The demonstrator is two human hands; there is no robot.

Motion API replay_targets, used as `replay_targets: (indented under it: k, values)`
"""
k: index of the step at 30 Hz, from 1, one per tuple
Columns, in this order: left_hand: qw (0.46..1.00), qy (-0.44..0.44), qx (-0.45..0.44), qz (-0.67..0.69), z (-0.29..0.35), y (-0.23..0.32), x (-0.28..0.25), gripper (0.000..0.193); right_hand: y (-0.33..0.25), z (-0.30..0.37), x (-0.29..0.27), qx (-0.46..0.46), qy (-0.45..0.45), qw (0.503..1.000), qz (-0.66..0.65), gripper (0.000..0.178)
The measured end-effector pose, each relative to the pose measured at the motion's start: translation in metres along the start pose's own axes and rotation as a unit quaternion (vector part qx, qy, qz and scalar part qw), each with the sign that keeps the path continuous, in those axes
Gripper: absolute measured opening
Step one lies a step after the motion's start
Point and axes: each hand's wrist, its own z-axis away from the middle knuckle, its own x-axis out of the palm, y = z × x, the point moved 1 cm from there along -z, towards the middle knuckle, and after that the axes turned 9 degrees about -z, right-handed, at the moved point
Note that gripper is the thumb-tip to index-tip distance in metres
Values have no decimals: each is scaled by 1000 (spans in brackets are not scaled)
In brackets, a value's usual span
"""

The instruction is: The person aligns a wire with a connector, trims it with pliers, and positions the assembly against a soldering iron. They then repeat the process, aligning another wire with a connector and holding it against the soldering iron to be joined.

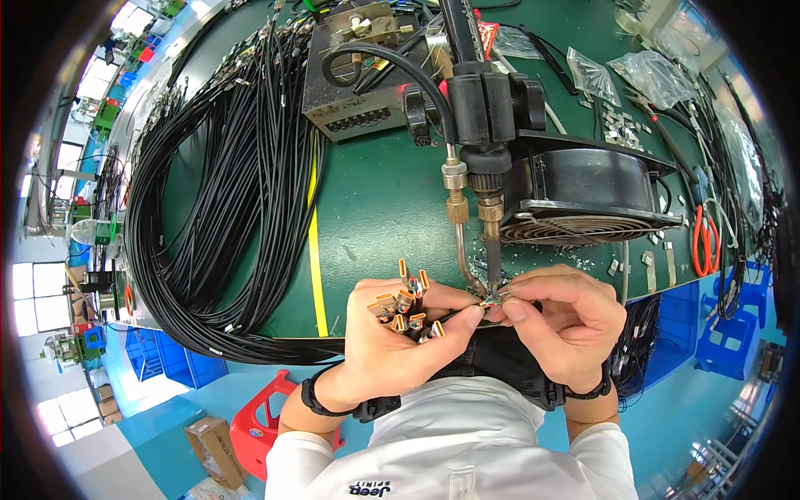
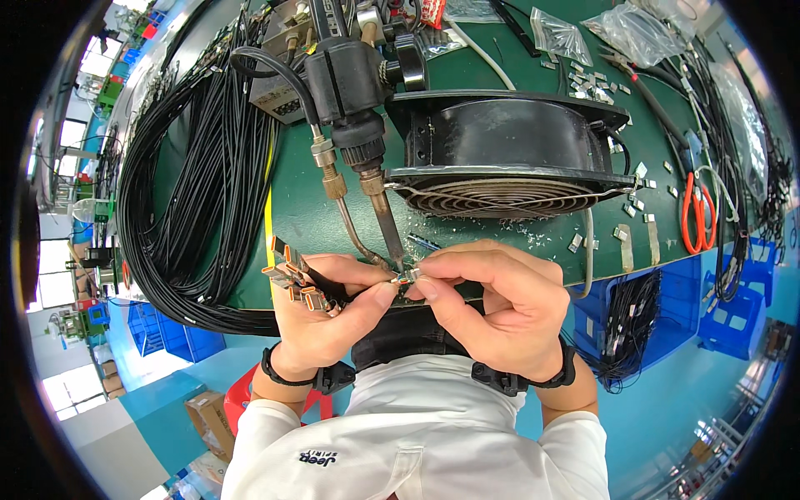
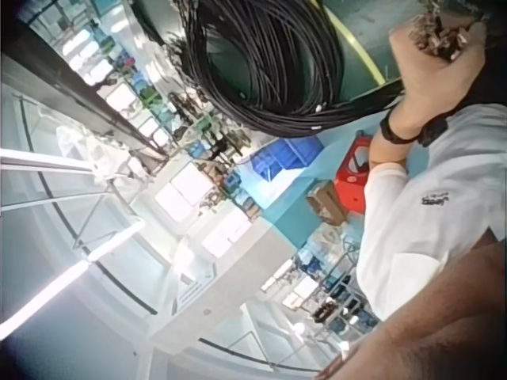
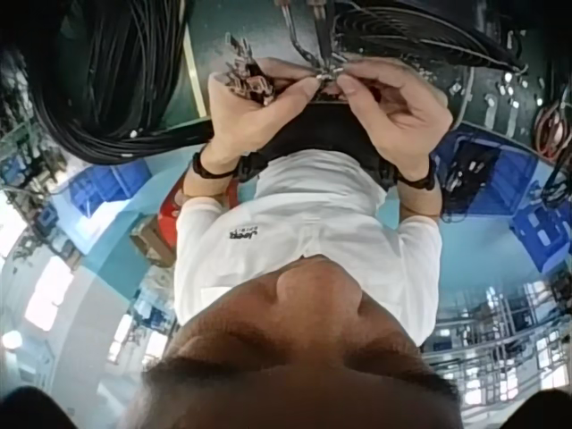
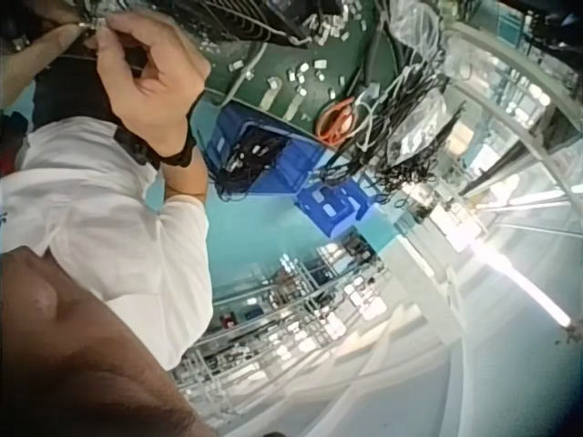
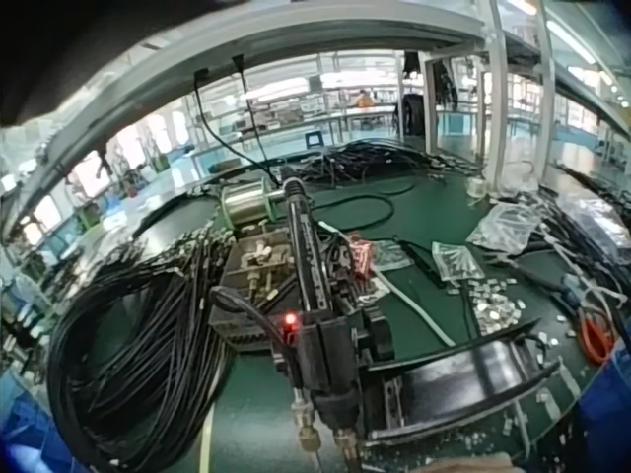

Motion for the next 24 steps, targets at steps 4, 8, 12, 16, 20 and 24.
replay_targets:
  k: [4, 8, 12, 16, 20, 24]
  values:
    - [1000, -3, -10, 2, 0, 0, 1, 8, 0, 1, -1, -10, 1, 1000, 5, 19]
    - [996, -33, 61, -59, -2, -3, -3, 8, -1, 1, -2, 2, 3, 1000, 7, 19]
    - [990, -43, 105, -81, -3, -8, -4, 10, -1, 2, -3, 7, 3, 1000, 3, 18]
    - [994, -30, 85, -57, -1, -7, -1, 10, 1, 4, -2, 5, 7, 1000, -7, 18]
    - [995, -28, 85, -51, -1, -6, -1, 10, 2, 3, -4, -9, 2, 1000, -2, 17]
    - [997, -4, 64, -34, 0, -6, 2, 7, 1, 2, -5, -20, -24, 999, 19, 15]
